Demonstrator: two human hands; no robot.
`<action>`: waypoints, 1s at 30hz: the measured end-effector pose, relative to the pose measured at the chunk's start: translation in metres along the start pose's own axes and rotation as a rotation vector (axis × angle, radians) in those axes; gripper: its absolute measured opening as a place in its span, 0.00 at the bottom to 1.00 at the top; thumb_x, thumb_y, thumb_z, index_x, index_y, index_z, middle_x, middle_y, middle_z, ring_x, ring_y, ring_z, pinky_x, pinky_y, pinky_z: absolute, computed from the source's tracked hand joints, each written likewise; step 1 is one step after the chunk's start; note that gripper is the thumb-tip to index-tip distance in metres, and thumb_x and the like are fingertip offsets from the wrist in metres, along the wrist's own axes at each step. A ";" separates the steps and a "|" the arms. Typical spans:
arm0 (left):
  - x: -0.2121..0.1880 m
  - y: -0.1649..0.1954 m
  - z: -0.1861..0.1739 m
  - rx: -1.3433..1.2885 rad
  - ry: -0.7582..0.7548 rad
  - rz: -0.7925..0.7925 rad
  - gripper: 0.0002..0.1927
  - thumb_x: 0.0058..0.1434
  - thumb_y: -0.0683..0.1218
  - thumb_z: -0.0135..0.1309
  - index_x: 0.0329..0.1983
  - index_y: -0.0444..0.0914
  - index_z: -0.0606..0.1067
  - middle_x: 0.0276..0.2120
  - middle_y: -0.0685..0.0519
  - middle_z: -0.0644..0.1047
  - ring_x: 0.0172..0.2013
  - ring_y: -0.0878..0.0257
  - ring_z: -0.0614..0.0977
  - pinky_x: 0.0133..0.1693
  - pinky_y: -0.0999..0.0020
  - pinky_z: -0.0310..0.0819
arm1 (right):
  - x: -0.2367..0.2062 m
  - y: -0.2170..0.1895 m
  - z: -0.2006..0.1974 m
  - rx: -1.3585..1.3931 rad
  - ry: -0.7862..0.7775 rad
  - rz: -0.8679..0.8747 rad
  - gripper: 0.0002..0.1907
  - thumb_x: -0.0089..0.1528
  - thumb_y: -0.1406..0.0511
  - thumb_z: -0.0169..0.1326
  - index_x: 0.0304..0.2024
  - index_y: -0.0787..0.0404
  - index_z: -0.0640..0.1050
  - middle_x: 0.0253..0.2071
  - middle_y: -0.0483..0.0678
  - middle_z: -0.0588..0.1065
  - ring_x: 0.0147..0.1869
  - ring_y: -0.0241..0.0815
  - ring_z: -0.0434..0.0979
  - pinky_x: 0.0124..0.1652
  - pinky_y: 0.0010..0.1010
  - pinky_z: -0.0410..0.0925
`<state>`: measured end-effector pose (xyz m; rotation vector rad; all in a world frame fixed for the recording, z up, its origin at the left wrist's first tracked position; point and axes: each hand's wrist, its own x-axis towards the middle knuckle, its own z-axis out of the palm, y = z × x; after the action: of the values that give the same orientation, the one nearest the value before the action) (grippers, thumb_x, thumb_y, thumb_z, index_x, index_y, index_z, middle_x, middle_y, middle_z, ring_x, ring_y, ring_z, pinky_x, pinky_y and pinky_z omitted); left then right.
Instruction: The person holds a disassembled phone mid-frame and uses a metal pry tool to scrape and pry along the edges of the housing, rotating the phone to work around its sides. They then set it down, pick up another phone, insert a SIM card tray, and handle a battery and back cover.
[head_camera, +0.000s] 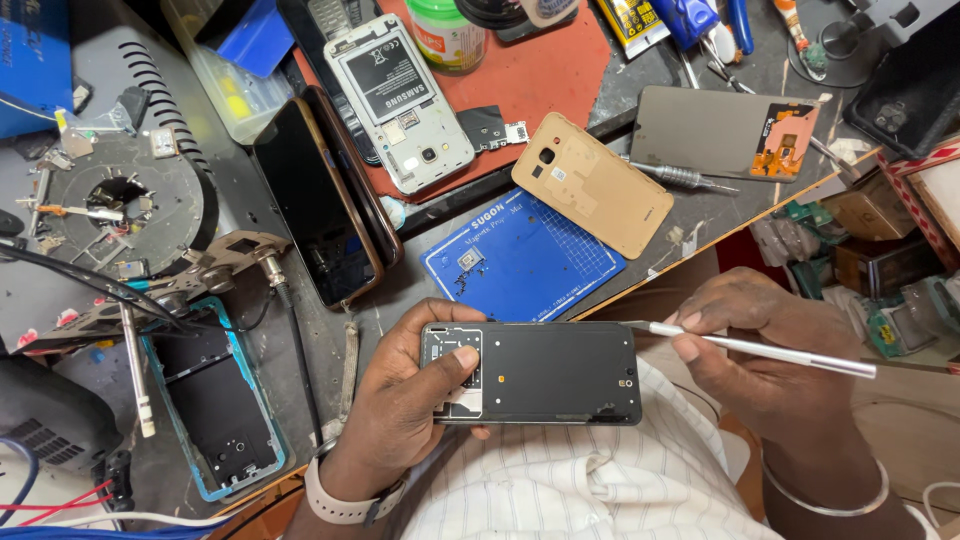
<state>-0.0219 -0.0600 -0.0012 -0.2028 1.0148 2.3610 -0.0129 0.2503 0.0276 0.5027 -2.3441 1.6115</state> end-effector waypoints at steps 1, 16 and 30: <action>0.000 0.000 -0.001 -0.002 0.004 -0.002 0.18 0.66 0.38 0.49 0.57 0.27 0.63 0.37 0.36 0.79 0.28 0.57 0.85 0.23 0.66 0.80 | 0.002 0.000 0.001 0.012 -0.012 0.006 0.09 0.60 0.73 0.63 0.42 0.64 0.78 0.33 0.50 0.80 0.39 0.39 0.82 0.41 0.28 0.73; 0.000 0.002 -0.002 0.009 0.020 -0.003 0.18 0.66 0.40 0.50 0.57 0.28 0.62 0.38 0.38 0.78 0.28 0.59 0.84 0.23 0.66 0.81 | 0.032 0.007 0.023 0.022 -0.131 -0.099 0.08 0.58 0.72 0.66 0.39 0.63 0.80 0.34 0.48 0.81 0.37 0.38 0.82 0.39 0.26 0.72; 0.000 0.000 -0.004 0.019 -0.009 0.009 0.18 0.67 0.39 0.50 0.56 0.26 0.62 0.39 0.37 0.77 0.27 0.59 0.84 0.24 0.66 0.82 | 0.049 -0.003 0.037 -0.047 -0.235 -0.081 0.07 0.56 0.70 0.68 0.35 0.62 0.82 0.35 0.47 0.82 0.39 0.39 0.84 0.45 0.31 0.74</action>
<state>-0.0222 -0.0632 -0.0037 -0.1808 1.0357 2.3578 -0.0564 0.2076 0.0364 0.8063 -2.4845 1.5304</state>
